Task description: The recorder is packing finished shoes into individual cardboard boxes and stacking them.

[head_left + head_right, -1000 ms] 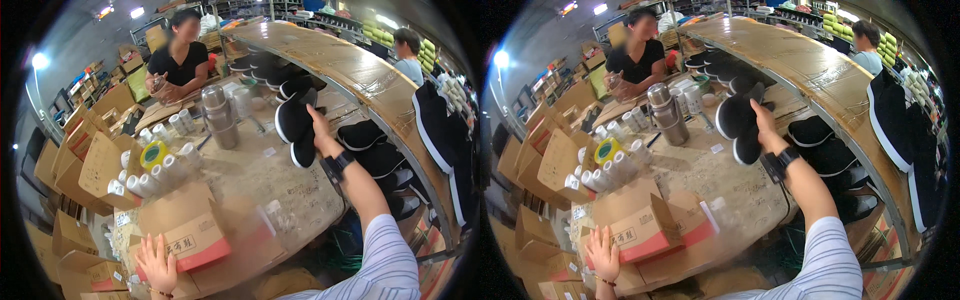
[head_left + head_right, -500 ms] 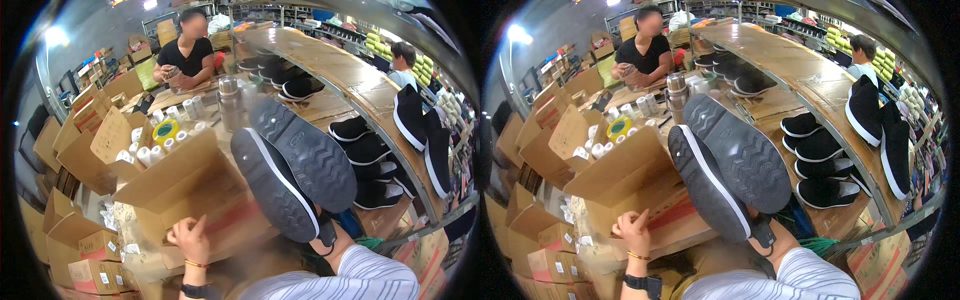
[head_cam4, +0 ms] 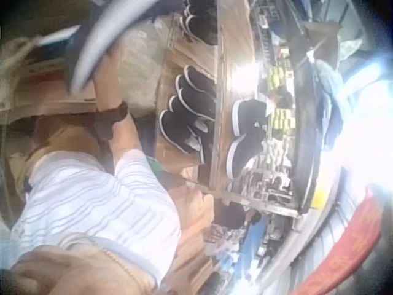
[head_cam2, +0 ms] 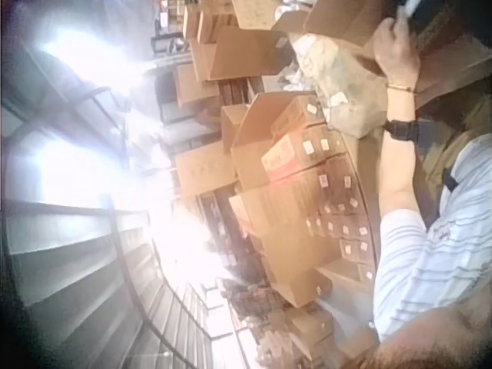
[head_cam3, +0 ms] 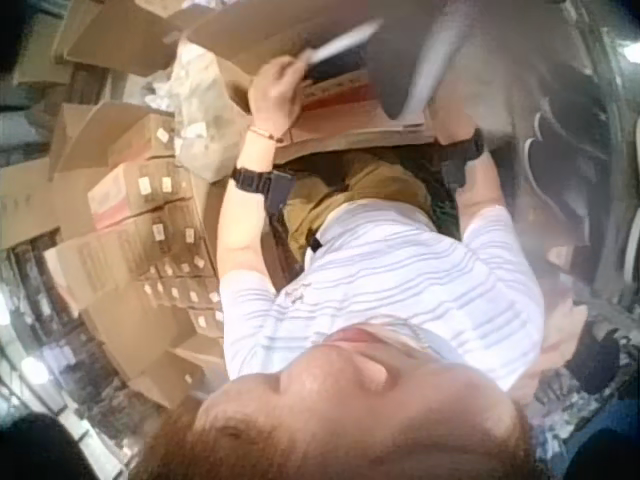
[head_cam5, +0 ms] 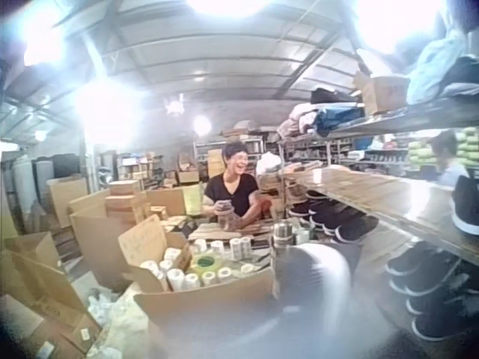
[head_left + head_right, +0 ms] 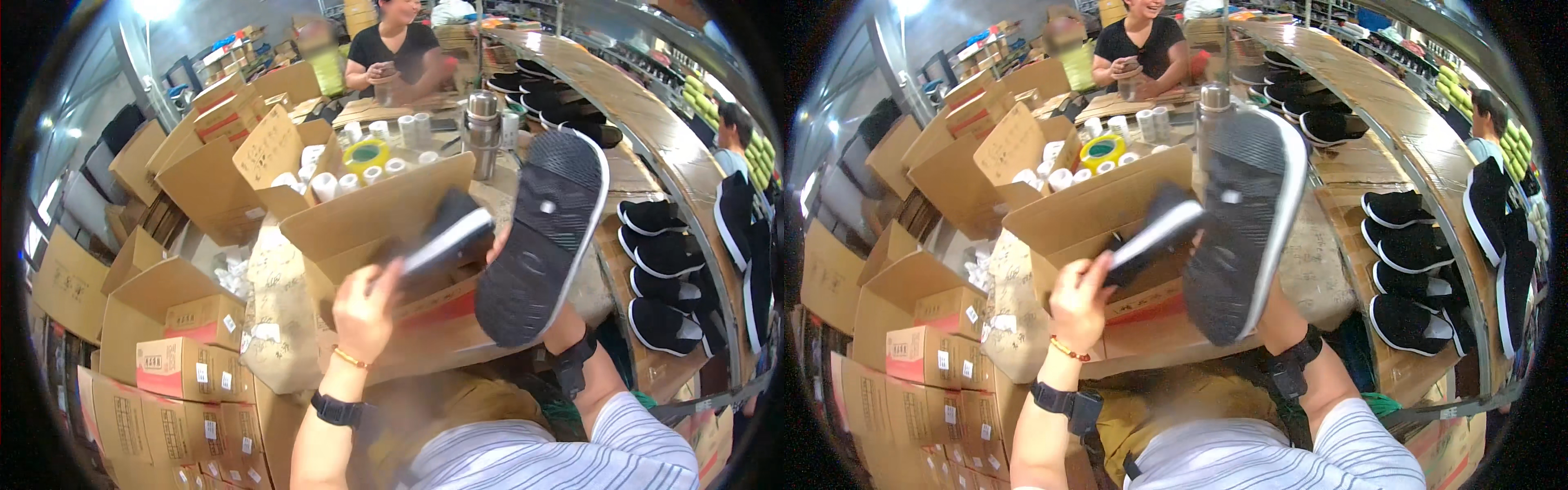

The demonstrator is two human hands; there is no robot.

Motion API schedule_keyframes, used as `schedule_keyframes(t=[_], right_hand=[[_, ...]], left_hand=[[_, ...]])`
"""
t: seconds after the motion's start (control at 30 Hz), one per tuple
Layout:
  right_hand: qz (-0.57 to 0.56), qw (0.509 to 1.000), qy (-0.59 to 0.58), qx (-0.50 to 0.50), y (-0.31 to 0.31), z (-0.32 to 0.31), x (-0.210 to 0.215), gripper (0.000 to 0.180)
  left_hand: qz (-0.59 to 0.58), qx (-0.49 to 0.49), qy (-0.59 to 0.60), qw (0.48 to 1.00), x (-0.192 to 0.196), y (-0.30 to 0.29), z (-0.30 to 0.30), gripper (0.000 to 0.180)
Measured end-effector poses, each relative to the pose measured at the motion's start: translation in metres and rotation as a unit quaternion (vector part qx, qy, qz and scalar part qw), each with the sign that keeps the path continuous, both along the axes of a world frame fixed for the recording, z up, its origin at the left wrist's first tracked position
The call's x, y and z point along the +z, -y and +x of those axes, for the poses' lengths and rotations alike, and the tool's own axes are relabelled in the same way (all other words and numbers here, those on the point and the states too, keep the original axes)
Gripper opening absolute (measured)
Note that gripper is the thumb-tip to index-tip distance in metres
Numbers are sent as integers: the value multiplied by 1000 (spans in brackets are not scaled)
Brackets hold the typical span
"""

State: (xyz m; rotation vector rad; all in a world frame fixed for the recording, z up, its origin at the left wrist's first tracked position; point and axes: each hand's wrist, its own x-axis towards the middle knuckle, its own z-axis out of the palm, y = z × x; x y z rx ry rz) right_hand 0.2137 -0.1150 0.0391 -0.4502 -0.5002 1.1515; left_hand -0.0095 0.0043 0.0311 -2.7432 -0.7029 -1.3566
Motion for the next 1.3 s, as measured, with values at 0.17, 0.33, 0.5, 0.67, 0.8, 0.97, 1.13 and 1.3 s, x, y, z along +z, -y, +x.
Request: schedule_keyframes(t=[0.17,0.33,0.5,0.67,0.8,0.97,1.13,1.3], right_hand=[[160,609,680,-375,-68,-20,38,11],[103,587,742,-308,-74,9,-4,6],[-161,640,671,-339,-90,66,-47,19],[-227,641,668,-301,-92,74,-131,49],[-336,880,328,-74,-82,60,-66,63],[-285,588,741,-154,-91,5,-60,51],[-224,755,595,-161,-84,63,-57,32],[23,610,791,34,-88,60,-3,87]], left_hand=[[-67,-12,-136,988,-33,-1,-9,32],[0,-24,-16,1000,8,-26,-35,10],[-203,91,98,970,-32,-95,-78,62],[-271,60,135,951,-49,-76,-19,119],[-321,74,111,938,-58,-75,-45,114],[-250,93,100,959,-62,-78,-40,111],[-221,63,169,959,-93,-87,-78,48],[-43,51,-182,981,-33,-87,-100,31]])
